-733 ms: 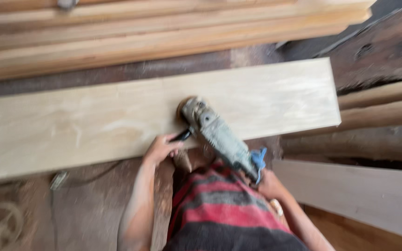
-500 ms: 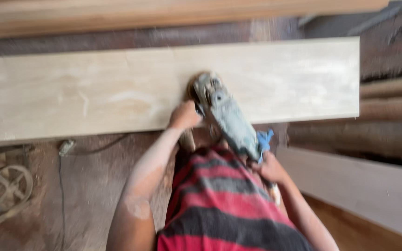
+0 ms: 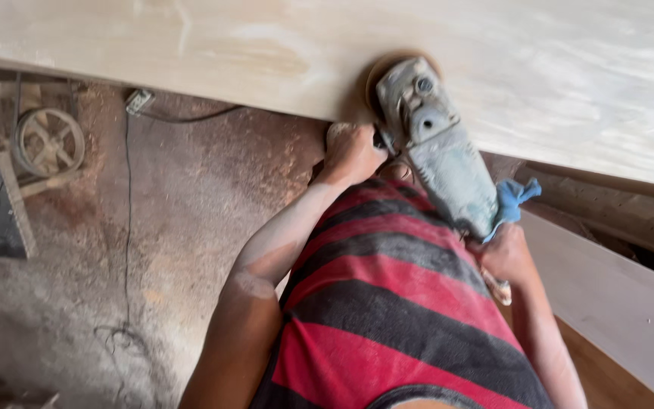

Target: The person sands a large wooden plank using a handheld electric sander. They move the sander back and forth across the surface, occasionally pausing to wipe the plank with their hand. The person switches to a different sander midway through and continues sanding the same plank.

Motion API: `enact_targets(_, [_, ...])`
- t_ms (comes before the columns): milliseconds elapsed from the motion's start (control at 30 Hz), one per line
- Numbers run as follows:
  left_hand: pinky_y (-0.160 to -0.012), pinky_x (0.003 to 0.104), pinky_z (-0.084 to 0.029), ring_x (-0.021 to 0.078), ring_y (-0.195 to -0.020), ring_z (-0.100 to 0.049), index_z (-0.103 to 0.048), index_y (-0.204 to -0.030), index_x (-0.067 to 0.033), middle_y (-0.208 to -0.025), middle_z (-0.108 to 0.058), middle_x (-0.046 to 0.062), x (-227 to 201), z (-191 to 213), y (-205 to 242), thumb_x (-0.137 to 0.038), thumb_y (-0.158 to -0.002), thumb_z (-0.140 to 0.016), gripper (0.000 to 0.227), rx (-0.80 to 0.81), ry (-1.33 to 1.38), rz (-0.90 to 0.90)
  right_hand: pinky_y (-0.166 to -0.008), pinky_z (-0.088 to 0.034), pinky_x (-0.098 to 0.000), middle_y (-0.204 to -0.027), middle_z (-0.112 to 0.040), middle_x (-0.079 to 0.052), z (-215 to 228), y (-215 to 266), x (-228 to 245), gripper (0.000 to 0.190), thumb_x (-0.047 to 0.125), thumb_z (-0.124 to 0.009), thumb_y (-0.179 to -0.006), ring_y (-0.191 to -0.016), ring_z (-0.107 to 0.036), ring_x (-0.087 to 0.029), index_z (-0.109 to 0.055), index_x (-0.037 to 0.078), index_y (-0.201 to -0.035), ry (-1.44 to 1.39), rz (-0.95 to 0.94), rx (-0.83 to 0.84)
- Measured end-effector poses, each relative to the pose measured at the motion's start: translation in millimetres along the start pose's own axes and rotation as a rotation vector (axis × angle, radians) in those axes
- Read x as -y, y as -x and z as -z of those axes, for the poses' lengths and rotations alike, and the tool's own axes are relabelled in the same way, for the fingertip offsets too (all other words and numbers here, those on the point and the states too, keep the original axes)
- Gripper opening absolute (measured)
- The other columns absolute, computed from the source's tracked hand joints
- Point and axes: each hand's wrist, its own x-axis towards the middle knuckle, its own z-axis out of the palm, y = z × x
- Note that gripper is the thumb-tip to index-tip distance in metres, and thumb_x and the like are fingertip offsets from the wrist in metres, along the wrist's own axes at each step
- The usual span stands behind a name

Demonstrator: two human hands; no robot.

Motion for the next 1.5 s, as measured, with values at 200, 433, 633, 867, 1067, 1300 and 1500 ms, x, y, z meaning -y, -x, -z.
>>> enact_targets(200, [-0.079, 0.055, -0.055, 0.0466, -0.087, -0.069, -0.073, -0.093, -0.0029, -0.091, -0.072, 0.027, 24, 27, -12, -0.022, -0.08, -0.072, 0.023, -0.079, -0.052, 0.091, -0.092, -0.054, -0.0426, -0.109, -0.069, -0.033, 2, -37, 44, 0.069, 0.019, -0.078, -0.081, -0.106, -0.072, -0.038, -0.045, -0.011, -0.134, -0.051, 0.212, -0.017])
enact_targets(433, [-0.072, 0.05, -0.057, 0.0394, -0.081, -0.072, -0.068, -0.095, 0.0025, -0.09, -0.072, 0.024, 63, 46, 6, -0.02, -0.087, -0.074, 0.025, -0.183, -0.144, -0.003, -0.107, -0.047, -0.0385, -0.137, -0.063, -0.029, -19, -51, 104, 0.093, 0.019, -0.078, -0.083, -0.128, -0.061, -0.04, -0.026, -0.003, -0.157, -0.262, 0.351, 0.108])
enact_targets(633, [-0.09, 0.05, -0.054, 0.0374, -0.096, -0.07, -0.063, -0.106, 0.0054, -0.102, -0.07, 0.024, 126, 70, 38, -0.016, -0.098, -0.066, 0.023, -0.23, -0.336, 0.191, -0.118, -0.034, -0.0427, -0.154, -0.045, -0.033, -45, -82, 147, 0.104, 0.036, -0.077, -0.089, -0.146, -0.045, -0.042, -0.013, -0.004, -0.16, -0.006, 0.339, 0.267])
enact_targets(867, [-0.1, 0.052, -0.046, 0.0402, -0.112, -0.063, -0.051, -0.121, 0.0113, -0.118, -0.061, 0.032, 157, 98, 22, -0.005, -0.098, -0.052, 0.028, -0.313, -0.471, 0.219, -0.115, -0.039, -0.0449, -0.149, -0.049, -0.037, -72, -98, 168, 0.105, 0.048, -0.071, -0.097, -0.141, -0.049, -0.046, -0.009, -0.005, -0.163, -0.087, 0.434, 0.253])
enact_targets(1067, [-0.092, 0.053, -0.047, 0.0401, -0.104, -0.064, -0.055, -0.117, 0.0061, -0.112, -0.063, 0.029, 94, 52, -15, -0.011, -0.1, -0.046, 0.026, -0.262, -0.36, 0.212, -0.09, -0.053, -0.0492, -0.099, -0.068, -0.035, -39, -79, 113, 0.082, 0.048, -0.075, -0.091, -0.101, -0.069, -0.047, -0.04, -0.015, -0.132, 0.062, 0.219, 0.075])
enact_targets(1300, [-0.075, 0.05, -0.052, 0.0301, -0.088, -0.066, -0.058, -0.104, -0.0012, -0.096, -0.067, 0.018, -10, -61, -37, -0.013, -0.101, -0.046, 0.017, -0.143, -0.383, 0.062, -0.064, -0.056, -0.0359, -0.078, -0.071, -0.016, 14, -37, 1, 0.046, 0.036, -0.075, -0.093, -0.07, -0.07, -0.021, -0.065, -0.009, -0.095, -0.193, -0.071, 0.002])
enact_targets(1500, [-0.074, 0.055, -0.052, 0.0316, -0.087, -0.067, -0.061, -0.1, -0.0041, -0.094, -0.068, 0.018, -89, -140, -40, -0.018, -0.091, -0.052, 0.019, -0.239, -0.428, -0.061, -0.061, -0.056, -0.0339, -0.077, -0.068, -0.01, 43, -3, -84, 0.045, 0.037, -0.073, -0.095, -0.067, -0.068, -0.018, -0.062, -0.005, -0.105, -0.359, -0.091, -0.05])
